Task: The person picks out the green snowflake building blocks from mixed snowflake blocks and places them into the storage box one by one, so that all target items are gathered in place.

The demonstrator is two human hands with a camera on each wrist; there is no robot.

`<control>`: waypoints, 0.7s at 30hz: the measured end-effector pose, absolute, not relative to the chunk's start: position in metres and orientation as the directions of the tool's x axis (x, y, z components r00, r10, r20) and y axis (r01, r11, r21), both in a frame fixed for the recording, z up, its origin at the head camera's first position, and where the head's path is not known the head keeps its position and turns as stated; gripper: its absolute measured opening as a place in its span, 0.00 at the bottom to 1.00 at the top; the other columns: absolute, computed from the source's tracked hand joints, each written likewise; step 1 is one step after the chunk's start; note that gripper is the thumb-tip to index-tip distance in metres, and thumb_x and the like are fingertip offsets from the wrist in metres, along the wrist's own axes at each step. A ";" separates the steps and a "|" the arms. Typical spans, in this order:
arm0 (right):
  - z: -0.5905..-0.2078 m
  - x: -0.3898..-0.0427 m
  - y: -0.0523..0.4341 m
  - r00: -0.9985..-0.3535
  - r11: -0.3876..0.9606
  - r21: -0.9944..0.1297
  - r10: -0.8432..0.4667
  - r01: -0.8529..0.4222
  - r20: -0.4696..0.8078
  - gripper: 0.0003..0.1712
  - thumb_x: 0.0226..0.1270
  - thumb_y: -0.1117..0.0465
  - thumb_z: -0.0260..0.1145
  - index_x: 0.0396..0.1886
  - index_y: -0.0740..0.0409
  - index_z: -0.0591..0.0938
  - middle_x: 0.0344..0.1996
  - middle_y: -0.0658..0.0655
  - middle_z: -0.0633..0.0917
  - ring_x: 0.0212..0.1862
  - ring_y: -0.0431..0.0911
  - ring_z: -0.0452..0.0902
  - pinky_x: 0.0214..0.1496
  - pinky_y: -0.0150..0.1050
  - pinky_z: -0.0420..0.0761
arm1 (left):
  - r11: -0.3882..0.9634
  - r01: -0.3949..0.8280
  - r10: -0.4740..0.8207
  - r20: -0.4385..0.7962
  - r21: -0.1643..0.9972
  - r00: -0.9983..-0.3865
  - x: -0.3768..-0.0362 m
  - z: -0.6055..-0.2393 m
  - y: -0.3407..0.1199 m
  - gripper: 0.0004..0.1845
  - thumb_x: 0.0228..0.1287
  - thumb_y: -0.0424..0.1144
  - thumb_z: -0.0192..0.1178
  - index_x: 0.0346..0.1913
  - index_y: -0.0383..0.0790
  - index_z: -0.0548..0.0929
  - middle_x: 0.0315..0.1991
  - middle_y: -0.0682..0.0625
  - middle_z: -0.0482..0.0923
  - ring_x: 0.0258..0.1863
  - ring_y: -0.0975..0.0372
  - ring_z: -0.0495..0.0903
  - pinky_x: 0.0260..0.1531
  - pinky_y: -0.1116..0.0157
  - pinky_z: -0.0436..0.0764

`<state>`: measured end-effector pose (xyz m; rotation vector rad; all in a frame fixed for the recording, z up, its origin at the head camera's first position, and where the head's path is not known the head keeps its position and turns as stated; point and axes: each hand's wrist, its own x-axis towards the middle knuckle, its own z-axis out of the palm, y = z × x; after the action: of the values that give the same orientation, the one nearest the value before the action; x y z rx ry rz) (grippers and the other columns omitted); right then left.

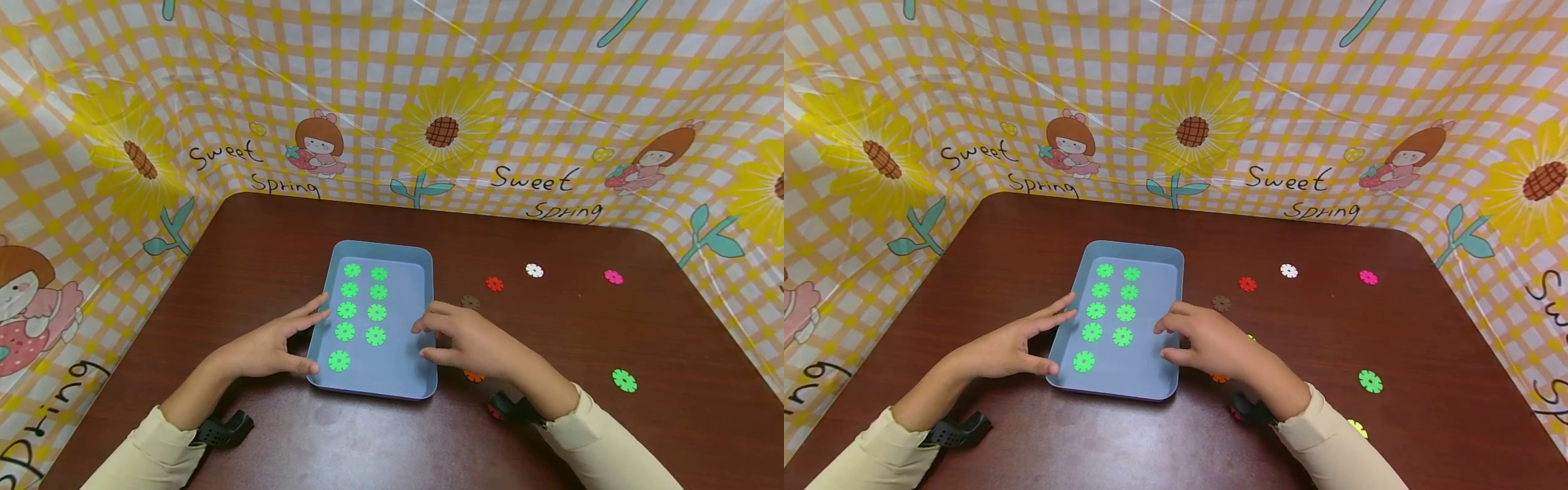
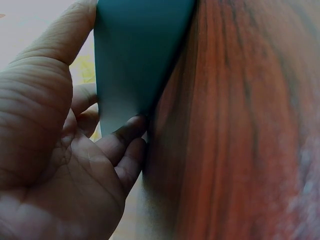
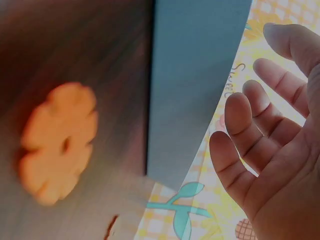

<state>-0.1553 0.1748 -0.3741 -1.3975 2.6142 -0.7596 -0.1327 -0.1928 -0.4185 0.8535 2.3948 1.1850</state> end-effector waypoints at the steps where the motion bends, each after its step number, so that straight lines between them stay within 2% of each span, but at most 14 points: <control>1: -0.374 -0.154 0.178 -0.583 0.464 -0.457 -0.798 -0.758 0.156 0.14 0.63 0.59 0.73 0.47 0.57 0.84 0.42 0.51 0.80 0.37 0.40 0.75 0.38 0.32 0.77 | 0.473 0.367 0.645 -0.031 0.801 -0.764 -0.133 -0.418 -0.193 0.51 0.59 0.49 0.72 0.78 0.36 0.56 0.81 0.51 0.38 0.77 0.52 0.43 0.68 0.41 0.55; 9: -0.378 -0.144 0.208 -0.599 0.481 -0.438 -0.779 -0.759 0.184 0.14 0.62 0.61 0.73 0.47 0.52 0.84 0.41 0.47 0.79 0.38 0.41 0.76 0.38 0.38 0.79 | 0.471 0.376 0.652 -0.027 0.798 -0.758 -0.132 -0.418 -0.193 0.50 0.60 0.49 0.72 0.78 0.36 0.56 0.81 0.50 0.38 0.77 0.51 0.43 0.67 0.41 0.55; 17: -0.375 -0.134 0.243 -0.670 0.543 -0.430 -0.704 -0.722 0.236 0.16 0.58 0.64 0.76 0.46 0.54 0.84 0.41 0.43 0.78 0.35 0.40 0.76 0.33 0.34 0.79 | 0.474 0.370 0.648 -0.032 0.799 -0.761 -0.131 -0.416 -0.192 0.49 0.60 0.47 0.72 0.78 0.36 0.55 0.81 0.50 0.38 0.77 0.51 0.43 0.67 0.41 0.55; 21: -0.372 -0.130 0.262 -0.701 0.574 -0.422 -0.663 -0.701 0.263 0.21 0.55 0.65 0.78 0.47 0.46 0.83 0.41 0.38 0.77 0.35 0.38 0.74 0.34 0.32 0.77 | 0.471 0.370 0.647 -0.029 0.800 -0.762 -0.131 -0.416 -0.192 0.50 0.60 0.47 0.72 0.78 0.36 0.56 0.81 0.50 0.38 0.77 0.51 0.43 0.67 0.41 0.55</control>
<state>-0.1298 0.2621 -0.3719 -1.2386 2.8539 -0.8198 -0.1308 -0.1921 -0.4161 0.8609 2.3952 1.1833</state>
